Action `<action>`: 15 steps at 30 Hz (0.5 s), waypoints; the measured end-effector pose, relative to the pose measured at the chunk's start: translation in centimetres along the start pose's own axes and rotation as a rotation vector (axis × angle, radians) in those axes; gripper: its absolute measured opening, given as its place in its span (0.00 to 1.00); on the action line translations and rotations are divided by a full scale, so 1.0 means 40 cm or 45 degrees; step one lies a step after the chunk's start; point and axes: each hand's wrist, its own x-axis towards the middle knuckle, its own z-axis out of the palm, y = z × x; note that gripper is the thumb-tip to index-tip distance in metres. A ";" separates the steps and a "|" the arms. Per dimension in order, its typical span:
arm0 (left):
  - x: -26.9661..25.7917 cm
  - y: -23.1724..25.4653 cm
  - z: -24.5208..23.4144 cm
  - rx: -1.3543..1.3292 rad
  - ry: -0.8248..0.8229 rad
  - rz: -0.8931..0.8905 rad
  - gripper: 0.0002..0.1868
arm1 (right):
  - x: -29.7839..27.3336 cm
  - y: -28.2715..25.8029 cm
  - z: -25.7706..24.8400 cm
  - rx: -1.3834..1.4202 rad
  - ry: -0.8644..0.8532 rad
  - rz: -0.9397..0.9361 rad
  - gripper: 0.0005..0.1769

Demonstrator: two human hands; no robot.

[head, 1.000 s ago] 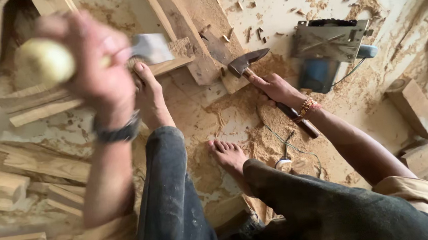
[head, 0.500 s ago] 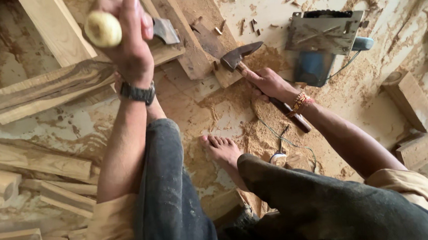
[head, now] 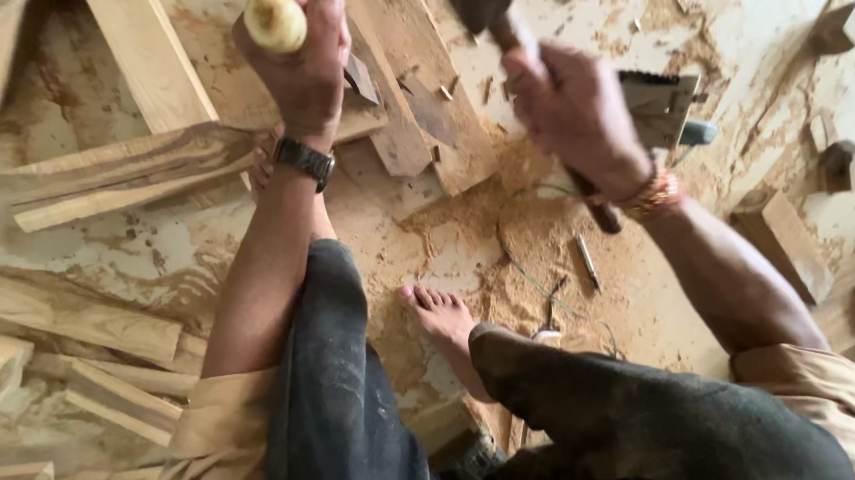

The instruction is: The person uses a chisel and a hammer to shape a wooden frame while kneeling on a floor covered in wood shavings.

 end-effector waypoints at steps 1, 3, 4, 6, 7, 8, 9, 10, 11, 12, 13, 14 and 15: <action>0.020 -0.010 0.002 -0.012 0.027 0.022 0.09 | 0.032 -0.039 -0.023 -0.045 0.036 -0.123 0.20; 0.044 -0.022 0.007 0.086 -0.022 0.042 0.07 | 0.083 -0.105 -0.060 -0.146 0.089 -0.353 0.19; 0.049 -0.023 0.005 0.138 -0.046 0.044 0.06 | 0.102 -0.130 -0.070 -0.204 0.083 -0.435 0.19; 0.033 -0.024 0.008 0.116 -0.004 -0.080 0.07 | 0.124 -0.167 -0.068 -0.327 0.048 -0.556 0.19; 0.031 -0.024 0.013 0.100 0.012 -0.132 0.08 | 0.140 -0.186 -0.072 -0.391 0.018 -0.605 0.19; 0.024 -0.021 0.019 0.112 -0.008 -0.094 0.08 | 0.153 -0.206 -0.067 -0.461 -0.014 -0.643 0.19; 0.028 -0.016 0.021 0.128 -0.035 -0.046 0.07 | 0.171 -0.229 -0.056 -0.527 -0.051 -0.674 0.19; 0.030 -0.011 0.022 0.144 -0.061 0.001 0.07 | 0.188 -0.254 -0.040 -0.593 -0.102 -0.681 0.19; 0.020 -0.008 0.026 0.134 0.013 -0.067 0.09 | 0.194 -0.277 -0.023 -0.663 -0.157 -0.666 0.20; 0.009 -0.003 0.029 0.124 0.088 -0.136 0.15 | 0.198 -0.299 -0.008 -0.725 -0.219 -0.648 0.20; 0.016 0.001 0.028 0.120 0.162 -0.182 0.22 | 0.210 -0.325 0.005 -0.776 -0.259 -0.656 0.20; 0.024 0.003 0.023 0.172 0.179 -0.144 0.21 | 0.218 -0.347 0.009 -0.787 -0.248 -0.701 0.21; 0.014 -0.002 0.028 0.213 0.205 -0.129 0.21 | 0.213 -0.354 0.009 -0.804 -0.245 -0.751 0.21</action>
